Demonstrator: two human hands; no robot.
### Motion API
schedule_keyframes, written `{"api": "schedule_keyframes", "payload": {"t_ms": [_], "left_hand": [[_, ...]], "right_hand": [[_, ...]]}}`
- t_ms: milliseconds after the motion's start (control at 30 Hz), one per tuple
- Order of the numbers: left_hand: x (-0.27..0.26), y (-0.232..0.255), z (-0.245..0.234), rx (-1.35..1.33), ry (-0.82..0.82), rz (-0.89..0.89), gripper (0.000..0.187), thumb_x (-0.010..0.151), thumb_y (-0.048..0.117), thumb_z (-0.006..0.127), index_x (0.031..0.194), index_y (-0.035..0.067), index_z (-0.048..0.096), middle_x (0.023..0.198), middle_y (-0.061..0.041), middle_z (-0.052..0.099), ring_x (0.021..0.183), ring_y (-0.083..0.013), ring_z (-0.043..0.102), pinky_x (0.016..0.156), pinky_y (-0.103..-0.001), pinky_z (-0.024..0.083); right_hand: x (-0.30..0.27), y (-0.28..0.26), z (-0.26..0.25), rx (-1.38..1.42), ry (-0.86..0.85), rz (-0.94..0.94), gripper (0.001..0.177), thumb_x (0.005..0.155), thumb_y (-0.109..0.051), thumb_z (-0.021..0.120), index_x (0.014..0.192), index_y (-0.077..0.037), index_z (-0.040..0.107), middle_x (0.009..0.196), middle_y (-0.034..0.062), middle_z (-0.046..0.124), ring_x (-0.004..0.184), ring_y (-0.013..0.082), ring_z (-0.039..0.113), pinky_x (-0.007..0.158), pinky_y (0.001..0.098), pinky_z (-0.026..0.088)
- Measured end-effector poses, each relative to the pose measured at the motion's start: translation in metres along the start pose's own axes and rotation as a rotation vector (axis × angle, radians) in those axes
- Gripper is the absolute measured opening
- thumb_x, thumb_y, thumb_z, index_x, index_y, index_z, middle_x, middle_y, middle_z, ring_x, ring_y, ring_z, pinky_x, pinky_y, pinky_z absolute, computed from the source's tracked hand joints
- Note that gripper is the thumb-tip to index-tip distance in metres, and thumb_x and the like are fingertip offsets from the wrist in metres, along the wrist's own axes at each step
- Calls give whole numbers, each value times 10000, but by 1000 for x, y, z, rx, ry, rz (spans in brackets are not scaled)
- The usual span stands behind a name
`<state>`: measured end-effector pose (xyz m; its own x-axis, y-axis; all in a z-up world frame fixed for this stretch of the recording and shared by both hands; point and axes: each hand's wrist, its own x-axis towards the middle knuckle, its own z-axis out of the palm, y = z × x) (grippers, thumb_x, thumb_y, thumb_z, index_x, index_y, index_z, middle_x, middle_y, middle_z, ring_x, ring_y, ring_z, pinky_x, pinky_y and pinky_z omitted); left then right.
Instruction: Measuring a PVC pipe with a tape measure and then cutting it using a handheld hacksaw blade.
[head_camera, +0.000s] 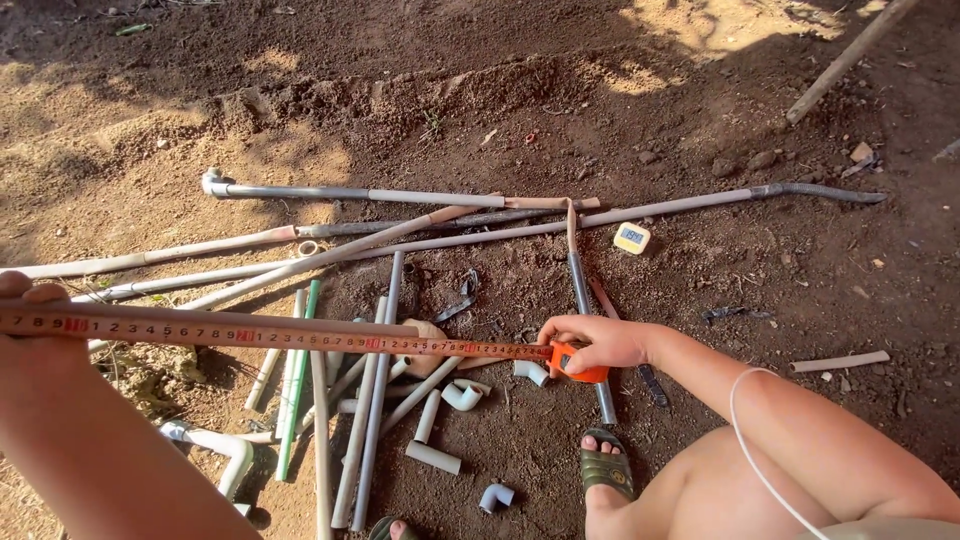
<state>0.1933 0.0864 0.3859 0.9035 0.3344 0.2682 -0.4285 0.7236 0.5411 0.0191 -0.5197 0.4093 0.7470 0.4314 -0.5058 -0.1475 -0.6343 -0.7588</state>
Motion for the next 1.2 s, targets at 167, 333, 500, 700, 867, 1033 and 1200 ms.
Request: {"api": "schedule_keyframes", "payload": {"t_ms": [167, 333, 500, 700, 867, 1033, 1200], "left_hand": [[-51, 11, 113, 139, 298, 128, 132, 975, 208, 558, 920, 110, 626, 786, 34, 642, 676, -61, 615, 594, -143, 497], [-57, 15, 138, 154, 360, 82, 289, 970, 220, 344, 785, 142, 552, 704, 44, 555, 661, -56, 573, 582, -182, 429], [-68, 17, 167, 139, 436, 143, 289, 958, 233, 275, 830, 122, 509, 642, 36, 548, 567, -82, 520, 504, -186, 376], [-79, 21, 196, 203, 536, 196, 298, 897, 365, 320, 866, 117, 483, 607, 17, 528, 505, -101, 506, 447, -214, 394], [-83, 21, 207, 181, 562, 197, 371, 811, 448, 347, 871, 104, 473, 581, 10, 523, 495, -123, 532, 458, -227, 438], [-86, 21, 215, 157, 578, 168, 402, 768, 483, 353, 790, 106, 489, 539, 13, 518, 452, -109, 519, 418, -202, 374], [-79, 17, 201, 173, 540, 177, 386, 793, 471, 347, 821, 111, 483, 566, 17, 523, 477, -113, 526, 439, -214, 392]], "right_hand": [[-1, -10, 1, -11, 36, 94, 594, 605, -197, 586, 1187, -129, 488, 1083, 135, 691, 793, 242, 702, 639, 315, 577], [-2, -11, 2, 36, 111, 79, 483, 611, -187, 591, 1083, -106, 531, 1010, 94, 738, 871, 228, 709, 739, 363, 575], [0, -4, 0, 34, 144, 80, 498, 618, -219, 600, 1099, -100, 556, 970, 106, 736, 806, 208, 698, 672, 312, 548], [4, -1, -1, 55, 158, 63, 411, 628, -185, 616, 1017, -58, 654, 873, 97, 759, 701, 163, 649, 607, 278, 508], [7, 6, -4, 42, 182, 8, 433, 615, -229, 598, 995, -57, 713, 824, 89, 766, 610, 150, 606, 567, 280, 468], [3, -3, -2, 96, 210, 81, 380, 656, -123, 607, 1005, -32, 725, 783, 105, 756, 545, 134, 556, 502, 236, 429], [4, 1, -5, 3, 244, 49, 427, 632, -200, 603, 1007, -50, 738, 814, 92, 777, 583, 139, 599, 545, 248, 463]]}}
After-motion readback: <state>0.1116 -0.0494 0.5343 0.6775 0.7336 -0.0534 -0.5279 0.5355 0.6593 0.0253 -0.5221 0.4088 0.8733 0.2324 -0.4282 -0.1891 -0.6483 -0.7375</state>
